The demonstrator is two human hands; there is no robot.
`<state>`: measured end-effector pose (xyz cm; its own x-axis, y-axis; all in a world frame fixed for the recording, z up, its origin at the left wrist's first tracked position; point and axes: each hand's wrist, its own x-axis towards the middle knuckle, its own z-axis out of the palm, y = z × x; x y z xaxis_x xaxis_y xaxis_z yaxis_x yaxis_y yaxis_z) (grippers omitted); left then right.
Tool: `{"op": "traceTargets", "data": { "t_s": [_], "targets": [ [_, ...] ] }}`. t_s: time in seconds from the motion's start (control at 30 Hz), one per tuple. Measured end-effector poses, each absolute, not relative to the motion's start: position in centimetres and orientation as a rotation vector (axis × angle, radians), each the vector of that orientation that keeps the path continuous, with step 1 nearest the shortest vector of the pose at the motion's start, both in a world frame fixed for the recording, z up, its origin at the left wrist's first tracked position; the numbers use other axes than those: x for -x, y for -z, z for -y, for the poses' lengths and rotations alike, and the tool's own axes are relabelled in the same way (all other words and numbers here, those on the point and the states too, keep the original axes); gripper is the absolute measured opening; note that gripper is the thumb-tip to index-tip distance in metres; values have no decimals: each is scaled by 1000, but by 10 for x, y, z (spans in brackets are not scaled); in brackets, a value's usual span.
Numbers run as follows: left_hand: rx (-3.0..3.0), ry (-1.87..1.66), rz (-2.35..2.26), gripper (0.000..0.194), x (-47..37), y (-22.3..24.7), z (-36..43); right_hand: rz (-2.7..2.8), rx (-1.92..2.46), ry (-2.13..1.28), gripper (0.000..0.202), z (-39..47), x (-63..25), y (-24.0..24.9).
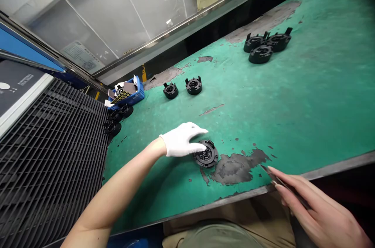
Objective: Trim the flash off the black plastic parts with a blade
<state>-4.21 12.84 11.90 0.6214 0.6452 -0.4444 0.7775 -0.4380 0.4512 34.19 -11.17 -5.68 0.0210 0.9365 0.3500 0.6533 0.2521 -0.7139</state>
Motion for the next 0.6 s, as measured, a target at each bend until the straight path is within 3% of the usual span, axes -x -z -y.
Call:
{"op": "traceTargets", "data": {
  "t_s": [0.23, 0.37, 0.6],
  "targets": [
    [-2138, 138, -910, 84, 36, -91, -106, 1743, 1471, -391, 39, 110, -325, 32],
    [-2107, -38, -1097, 73, 48, -82, -83, 1810, 1367, -389, 35, 98, -308, 12],
    [-2096, -50, -1214, 62, 79, -81, -35, 1998, 1177, -423, 22, 59, -280, -14]
  ]
}}
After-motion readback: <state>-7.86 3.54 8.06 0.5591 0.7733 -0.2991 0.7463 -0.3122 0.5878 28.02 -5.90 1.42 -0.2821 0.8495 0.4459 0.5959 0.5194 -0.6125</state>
